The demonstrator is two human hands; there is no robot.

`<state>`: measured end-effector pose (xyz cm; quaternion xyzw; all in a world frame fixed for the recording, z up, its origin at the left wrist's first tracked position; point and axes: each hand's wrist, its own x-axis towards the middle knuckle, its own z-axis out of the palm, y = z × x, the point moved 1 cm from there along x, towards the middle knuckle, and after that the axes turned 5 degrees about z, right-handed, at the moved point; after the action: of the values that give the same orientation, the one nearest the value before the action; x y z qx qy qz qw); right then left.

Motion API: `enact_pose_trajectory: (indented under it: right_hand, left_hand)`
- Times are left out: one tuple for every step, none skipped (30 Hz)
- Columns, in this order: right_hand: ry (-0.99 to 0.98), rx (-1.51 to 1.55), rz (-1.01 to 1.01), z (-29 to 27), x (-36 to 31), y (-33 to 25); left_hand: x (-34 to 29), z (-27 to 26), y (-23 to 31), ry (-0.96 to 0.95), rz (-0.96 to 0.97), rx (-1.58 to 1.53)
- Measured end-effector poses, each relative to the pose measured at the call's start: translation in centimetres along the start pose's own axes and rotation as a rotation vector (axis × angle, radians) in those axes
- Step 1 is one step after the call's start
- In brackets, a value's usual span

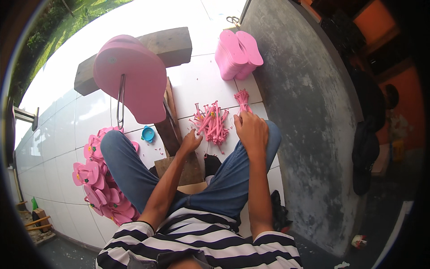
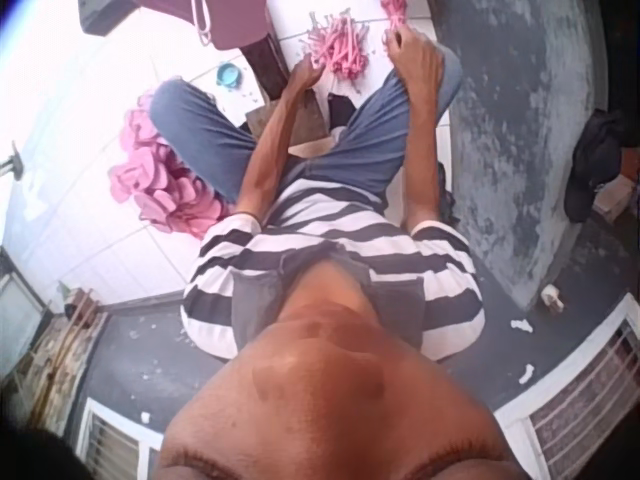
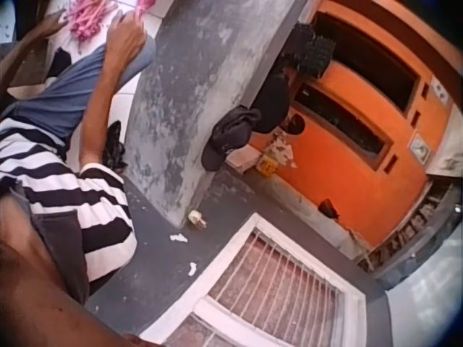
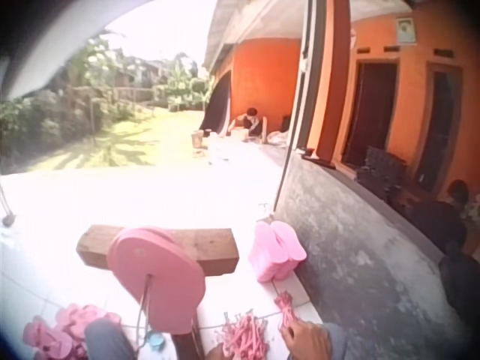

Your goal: The person pulls pink straps through holes in pink flip-flop soles using a metal hook tool.

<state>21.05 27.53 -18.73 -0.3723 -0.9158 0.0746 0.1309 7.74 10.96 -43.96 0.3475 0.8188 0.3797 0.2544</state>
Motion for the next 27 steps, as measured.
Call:
enact_pose_trajectory:
  right_hand:
    - [-0.008,-0.007,0.033,0.2,0.3,-0.5]
    - [-0.033,0.108,0.096,0.9,0.8,-1.0]
    - [-0.053,0.220,0.169,2.1,1.4,-1.5]
    - [-0.074,0.334,0.237,3.6,2.1,-2.1]
    - [-0.107,0.333,0.239,5.9,3.0,-2.8]
    - [-0.141,0.334,0.245,8.5,3.8,-3.2]
    - [-0.126,0.291,0.284,10.7,4.3,-3.3]
    - [-0.114,0.255,0.318,13.1,4.8,-3.6]
    - [-0.102,0.223,0.354,15.6,5.1,-3.5]
    - [-0.138,0.188,0.397,18.6,4.9,-2.2]
    - [-0.160,0.199,0.434,21.5,4.2,-1.4]
    - [-0.184,0.210,0.462,23.9,3.4,-0.8]
    - [-0.203,0.182,0.496,25.5,2.5,-0.6]
    - [-0.224,0.153,0.518,26.6,1.5,-0.8]
    - [-0.253,0.114,0.554,26.8,0.6,-1.2]
    - [-0.288,0.119,0.584,27.1,0.5,-1.7]
    - [-0.322,0.115,0.609,26.3,1.0,-2.4]
    - [-0.346,0.103,0.635,25.1,1.7,-2.5]
    - [-0.310,0.101,0.622,24.0,2.2,-2.8]
    - [-0.313,0.150,0.634,22.5,3.0,-2.6]
    - [-0.320,0.203,0.643,21.0,4.0,-2.7]
    - [-0.327,0.256,0.655,19.3,4.5,-2.7]
    - [-0.250,0.283,0.614,16.8,4.6,-3.5]
    - [-0.159,0.304,0.617,15.4,4.8,-3.6]
    - [-0.119,0.358,0.573,13.8,4.5,-3.4]
    - [-0.079,0.413,0.525,12.3,3.9,-3.2]
    - [-0.026,0.548,0.433,11.2,3.0,-2.6]
  left_hand:
    - [-0.1,0.5,-0.9,-0.013,0.025,-0.006]
    - [-0.2,1.0,-1.6,-0.025,0.054,-0.014]
    - [-0.5,1.5,-1.7,-0.080,0.054,-0.057]
    - [-0.9,1.8,-1.8,-0.129,0.052,-0.100]
    - [-1.0,1.8,-1.9,-0.175,0.048,-0.140]
    - [-1.2,1.6,-1.4,-0.206,0.047,-0.048]
    - [-1.3,1.2,-0.2,-0.248,0.054,0.050]
    - [-1.5,0.5,0.9,-0.283,0.055,0.154]
    - [-1.7,-0.3,2.3,-0.346,0.030,0.185]
    - [-2.1,-1.3,4.8,-0.379,0.045,0.207]
    - [-2.4,-1.8,5.4,-0.346,0.117,0.202]
    - [-2.7,-2.3,5.6,-0.308,0.185,0.195]
    - [-3.0,-2.9,5.5,-0.259,0.214,0.144]
    - [-3.1,-3.5,4.6,-0.267,0.206,0.102]
    - [-3.4,-4.3,4.6,-0.274,0.201,0.106]
    - [-3.6,-5.2,4.8,-0.285,0.198,0.111]
    - [-4.0,-5.7,4.5,-0.251,0.178,0.148]
    - [-4.1,-6.0,4.4,-0.216,0.169,0.178]
    - [-4.1,-6.2,4.4,-0.183,0.161,0.207]
    - [-4.0,-6.2,5.0,-0.174,0.167,0.160]
    - [-3.9,-6.5,5.7,-0.164,0.167,0.117]
    - [-3.7,-6.8,6.5,-0.156,0.169,0.074]
    - [-3.6,-7.2,7.4,-0.117,0.170,0.036]
    - [-3.4,-7.5,8.1,-0.091,0.171,-0.046]
    - [-3.2,-7.8,8.9,-0.066,0.173,-0.128]
    - [-3.0,-8.2,9.3,-0.039,0.175,-0.210]
    - [-2.9,-8.3,9.6,-0.007,0.191,-0.302]
